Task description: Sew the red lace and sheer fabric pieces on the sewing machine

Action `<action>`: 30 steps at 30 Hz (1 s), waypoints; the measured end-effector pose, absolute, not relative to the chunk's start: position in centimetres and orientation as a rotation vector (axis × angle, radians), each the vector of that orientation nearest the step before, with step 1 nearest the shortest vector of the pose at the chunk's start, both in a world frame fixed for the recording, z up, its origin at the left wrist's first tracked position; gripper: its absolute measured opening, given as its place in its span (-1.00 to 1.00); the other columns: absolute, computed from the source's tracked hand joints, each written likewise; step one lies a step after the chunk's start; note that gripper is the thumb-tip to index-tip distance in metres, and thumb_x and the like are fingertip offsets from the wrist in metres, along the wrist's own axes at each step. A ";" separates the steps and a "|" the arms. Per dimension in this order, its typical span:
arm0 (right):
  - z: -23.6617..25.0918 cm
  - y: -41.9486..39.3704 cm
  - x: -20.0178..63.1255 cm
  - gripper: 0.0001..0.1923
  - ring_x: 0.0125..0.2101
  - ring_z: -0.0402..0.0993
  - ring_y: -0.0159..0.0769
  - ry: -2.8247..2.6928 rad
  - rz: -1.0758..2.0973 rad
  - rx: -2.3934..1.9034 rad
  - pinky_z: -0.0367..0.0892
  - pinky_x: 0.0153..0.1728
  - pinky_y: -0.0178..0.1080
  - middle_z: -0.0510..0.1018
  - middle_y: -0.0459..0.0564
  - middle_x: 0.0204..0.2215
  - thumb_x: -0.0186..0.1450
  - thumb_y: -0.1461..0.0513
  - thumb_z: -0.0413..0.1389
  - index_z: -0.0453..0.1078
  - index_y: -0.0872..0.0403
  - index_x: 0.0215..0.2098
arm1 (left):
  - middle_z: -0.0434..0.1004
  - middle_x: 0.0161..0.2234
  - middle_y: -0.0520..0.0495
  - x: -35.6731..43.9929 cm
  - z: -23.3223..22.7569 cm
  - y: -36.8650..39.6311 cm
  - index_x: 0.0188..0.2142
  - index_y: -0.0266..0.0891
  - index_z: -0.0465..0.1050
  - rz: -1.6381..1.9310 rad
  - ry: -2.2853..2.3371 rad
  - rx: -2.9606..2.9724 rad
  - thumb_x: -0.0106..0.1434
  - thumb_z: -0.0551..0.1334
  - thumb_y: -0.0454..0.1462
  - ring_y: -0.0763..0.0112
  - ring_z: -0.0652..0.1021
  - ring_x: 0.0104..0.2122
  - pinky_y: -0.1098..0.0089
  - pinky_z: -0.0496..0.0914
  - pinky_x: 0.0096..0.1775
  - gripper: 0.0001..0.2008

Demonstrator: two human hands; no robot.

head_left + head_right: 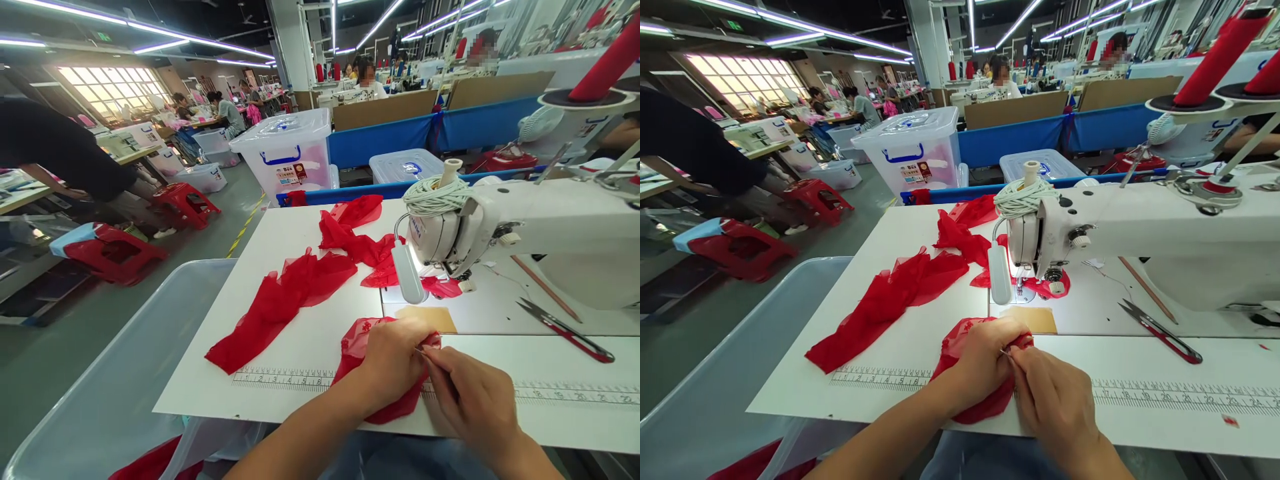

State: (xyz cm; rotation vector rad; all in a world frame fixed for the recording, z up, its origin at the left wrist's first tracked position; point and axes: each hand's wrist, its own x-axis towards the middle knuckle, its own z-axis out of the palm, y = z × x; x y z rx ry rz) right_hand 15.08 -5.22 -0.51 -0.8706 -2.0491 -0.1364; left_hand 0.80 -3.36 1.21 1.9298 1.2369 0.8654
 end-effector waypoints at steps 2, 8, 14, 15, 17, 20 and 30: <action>-0.4 -5.5 15.1 -0.92 -0.61 0.43 -0.44 -2.058 -0.137 -0.860 0.28 -0.53 -0.40 0.55 -0.06 -0.56 0.35 0.37 0.03 0.34 0.13 -0.24 | 0.35 -0.54 0.09 0.9 1.0 -3.3 -0.54 -0.22 0.24 0.842 1.257 1.927 0.11 0.11 -0.41 0.48 0.35 -0.50 0.47 0.16 -0.43 -0.87; 0.4 -5.6 15.3 -0.89 -0.61 0.45 -0.42 -2.051 -0.080 -0.851 0.28 -0.57 -0.40 0.54 -0.09 -0.58 0.33 0.40 0.03 0.35 0.10 -0.24 | 0.25 -0.58 0.11 1.3 0.9 -3.2 -0.58 -0.21 0.14 0.717 1.338 1.957 0.08 0.15 -0.37 0.49 0.29 -0.52 0.45 0.10 -0.47 -0.81; 1.2 -7.6 13.7 -0.85 -0.68 0.37 -0.43 -2.039 -0.001 -0.809 0.25 -0.65 -0.37 0.52 -0.14 -0.62 0.33 0.36 0.03 0.36 0.03 -0.36 | 0.30 -0.58 0.08 1.5 0.4 -2.4 -0.59 -0.21 0.20 0.664 1.421 1.985 0.19 0.14 -0.31 0.46 0.30 -0.53 0.43 0.10 -0.49 -0.76; 1.3 -8.3 13.2 -0.79 -0.72 0.29 -0.45 -2.064 0.035 -0.719 0.22 -0.68 -0.37 0.46 -0.18 -0.68 0.35 0.31 0.02 0.35 0.00 -0.44 | 0.34 -0.56 0.06 1.3 0.3 -2.1 -0.57 -0.21 0.25 0.689 1.440 1.977 0.24 0.12 -0.30 0.45 0.32 -0.52 0.43 0.14 -0.46 -0.76; 1.3 -9.2 12.7 -0.60 -0.82 0.06 -0.46 -1.874 0.150 -0.811 0.04 -0.77 -0.35 0.18 -0.26 -0.86 0.36 0.17 0.03 0.18 -0.04 -0.65 | 0.42 -0.51 0.03 1.0 0.3 -1.6 -0.52 -0.22 0.33 0.747 1.454 1.950 0.32 0.06 -0.28 0.43 0.36 -0.48 0.43 0.21 -0.40 -0.73; 1.3 -8.4 13.5 -0.75 -0.76 0.19 -0.43 -1.799 0.307 -1.093 0.17 -0.71 -0.34 0.39 -0.20 -0.72 0.38 0.15 0.00 0.38 -0.05 -0.44 | 0.44 -0.49 0.05 0.3 0.5 -1.4 -0.49 -0.24 0.38 0.821 1.310 1.848 0.35 0.06 -0.24 0.45 0.40 -0.45 0.47 0.27 -0.35 -0.70; 0.9 -3.8 15.5 -0.60 -0.63 0.21 -0.41 -1.639 0.697 -1.406 0.22 -0.61 -0.36 0.33 -0.16 -0.61 0.32 -0.05 0.03 0.36 0.03 -0.51 | 0.49 -0.45 0.07 0.5 0.2 -1.9 -0.43 -0.23 0.45 0.928 1.369 1.888 0.20 0.23 -0.34 0.45 0.42 -0.44 0.45 0.26 -0.35 -0.92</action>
